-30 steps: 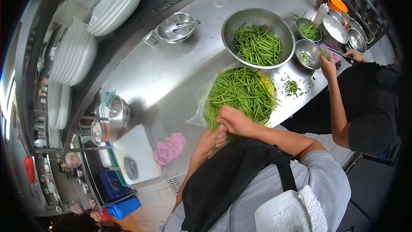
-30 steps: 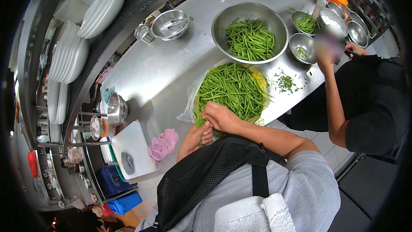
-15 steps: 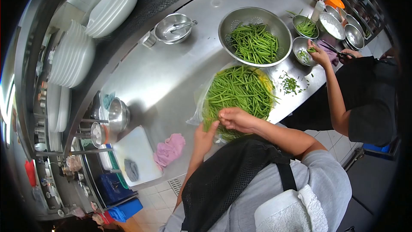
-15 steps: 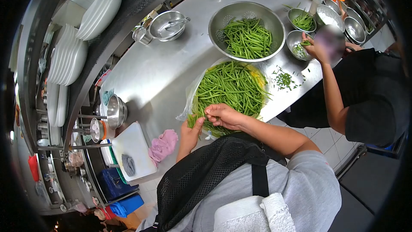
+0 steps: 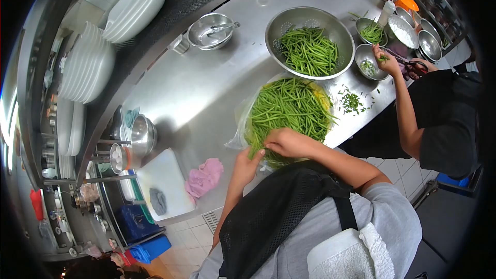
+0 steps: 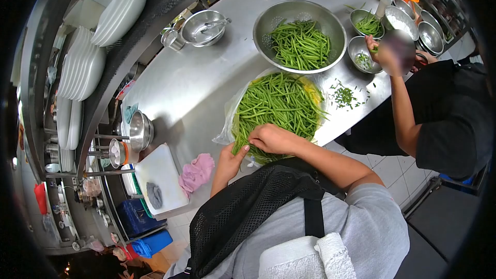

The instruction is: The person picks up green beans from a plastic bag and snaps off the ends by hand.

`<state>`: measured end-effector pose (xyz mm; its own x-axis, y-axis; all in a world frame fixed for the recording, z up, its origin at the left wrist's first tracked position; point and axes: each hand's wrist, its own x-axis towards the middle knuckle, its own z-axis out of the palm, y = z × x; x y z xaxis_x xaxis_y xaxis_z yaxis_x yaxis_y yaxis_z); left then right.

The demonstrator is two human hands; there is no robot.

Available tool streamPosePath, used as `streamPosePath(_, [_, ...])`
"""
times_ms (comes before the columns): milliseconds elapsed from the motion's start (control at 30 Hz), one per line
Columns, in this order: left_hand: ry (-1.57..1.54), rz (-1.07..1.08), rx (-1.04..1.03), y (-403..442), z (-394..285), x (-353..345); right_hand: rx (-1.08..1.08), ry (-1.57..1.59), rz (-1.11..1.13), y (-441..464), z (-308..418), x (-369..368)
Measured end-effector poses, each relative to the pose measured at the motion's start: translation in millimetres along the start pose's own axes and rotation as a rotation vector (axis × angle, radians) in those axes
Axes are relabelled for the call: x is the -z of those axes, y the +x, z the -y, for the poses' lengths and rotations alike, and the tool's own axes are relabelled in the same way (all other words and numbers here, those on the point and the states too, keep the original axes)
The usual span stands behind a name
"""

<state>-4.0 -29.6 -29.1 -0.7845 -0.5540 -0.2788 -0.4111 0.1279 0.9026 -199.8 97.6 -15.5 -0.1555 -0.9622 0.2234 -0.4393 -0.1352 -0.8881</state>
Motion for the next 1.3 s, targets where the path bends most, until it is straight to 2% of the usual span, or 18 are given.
streamPosePath(67, [0.025,0.027,0.065,-2,-5,2,-0.023,-0.071,0.116,-1,2,1])
streamPosePath(200, [0.001,0.043,0.073,-5,-7,1,-0.046,-0.046,0.130,-4,1,2])
streamPosePath(267, [-0.392,0.188,0.277,-7,-6,5,-0.099,0.363,0.039,-6,-26,-10])
streamPosePath(300, [-0.391,0.187,0.278,-8,-11,6,-0.098,0.364,0.039,-7,-34,-17])
streamPosePath(367, [-0.732,0.304,0.281,-11,-26,6,-0.439,1.472,0.001,-8,-44,-27])
streamPosePath(400, [-0.732,0.302,0.280,-10,-27,6,-0.417,1.509,0.006,-7,-43,-27])
streamPosePath(500, [-0.599,0.276,0.313,-8,-25,4,-0.385,1.310,0.034,-2,-36,-16])
streamPosePath(633, [-0.227,0.214,0.225,-2,-4,3,-0.397,1.352,0.039,4,-20,-6])
streamPosePath(700, [-0.134,0.211,0.212,-2,0,4,-0.381,1.012,0.064,3,-19,-7])
streamPosePath(733, [-0.131,0.225,0.165,-3,-1,3,-0.383,1.013,0.064,3,-16,-9])
streamPosePath(800, [-0.130,0.239,0.118,-2,1,3,-0.021,0.308,-0.032,3,-8,-11])
streamPosePath(1000, [0.122,0.202,-0.094,-4,14,1,0.116,-0.167,0.076,1,1,0])
streamPosePath(1100, [0.128,0.243,-0.132,-10,-1,-2,-0.043,-0.044,0.170,1,10,4])
streamPosePath(1133, [0.044,0.269,-0.012,-12,-11,-3,-0.039,-0.047,0.171,2,3,-4])
streamPosePath(1167, [-0.041,0.295,0.109,-14,-17,-4,-0.170,0.371,0.090,1,-11,-21])
streamPosePath(1200, [-0.043,0.293,0.108,-16,-21,-7,-0.301,0.790,0.005,2,-16,-29])
streamPosePath(1233, [-0.128,0.298,0.113,-16,-24,-10,-0.301,0.788,0.008,1,-23,-33])
streamPosePath(1300, [-0.212,0.301,0.112,-15,-24,-11,-0.526,1.187,0.051,2,-28,-33])
